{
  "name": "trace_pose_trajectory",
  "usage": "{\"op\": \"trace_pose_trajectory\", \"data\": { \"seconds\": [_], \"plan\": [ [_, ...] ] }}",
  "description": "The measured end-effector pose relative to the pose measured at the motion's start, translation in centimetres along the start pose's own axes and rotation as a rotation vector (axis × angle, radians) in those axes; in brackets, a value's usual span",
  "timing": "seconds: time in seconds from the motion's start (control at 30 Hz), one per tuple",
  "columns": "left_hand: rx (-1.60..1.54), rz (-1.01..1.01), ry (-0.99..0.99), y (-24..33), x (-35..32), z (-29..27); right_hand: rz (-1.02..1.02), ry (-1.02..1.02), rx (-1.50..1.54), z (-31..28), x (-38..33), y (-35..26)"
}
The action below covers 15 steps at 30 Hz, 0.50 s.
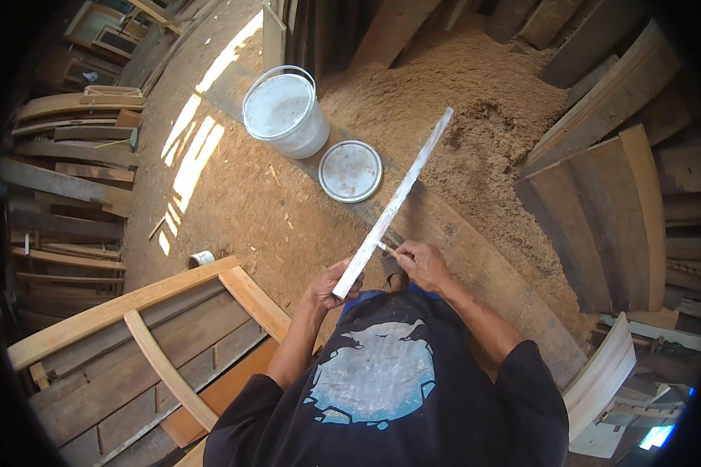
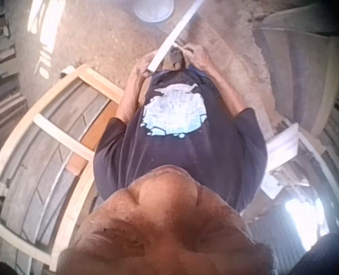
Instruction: The person applies a white substance from a bucket to the edges of wooden boards using a small brush, handling both a long thin board and a large square panel.
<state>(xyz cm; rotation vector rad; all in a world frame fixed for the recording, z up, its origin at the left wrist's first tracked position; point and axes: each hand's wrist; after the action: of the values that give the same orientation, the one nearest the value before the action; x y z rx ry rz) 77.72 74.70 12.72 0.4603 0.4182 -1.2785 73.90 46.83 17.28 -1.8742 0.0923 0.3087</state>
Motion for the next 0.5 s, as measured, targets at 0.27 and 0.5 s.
{"op": "trace_pose_trajectory", "data": {
  "seconds": [0.27, 0.5],
  "plan": [
    [0.003, 0.024, 0.057, 0.1, -0.4, 0.8, 0.095, -0.082, 0.336, -0.5, -0.4, -3.8],
    [-0.003, 0.047, 0.102, 0.0, 0.0, 2.3, 0.042, -0.096, 0.078, 0.8, -0.7, -2.8]
  ]
}}
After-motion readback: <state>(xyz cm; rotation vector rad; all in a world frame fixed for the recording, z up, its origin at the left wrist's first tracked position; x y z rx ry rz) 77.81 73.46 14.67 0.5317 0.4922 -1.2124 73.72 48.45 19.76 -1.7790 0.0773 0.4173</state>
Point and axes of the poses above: each hand's wrist, its own x-axis towards the middle knuckle, its own z-axis out of the palm, y = z × x, and after that the axes turned 7 degrees about -z, right-handed
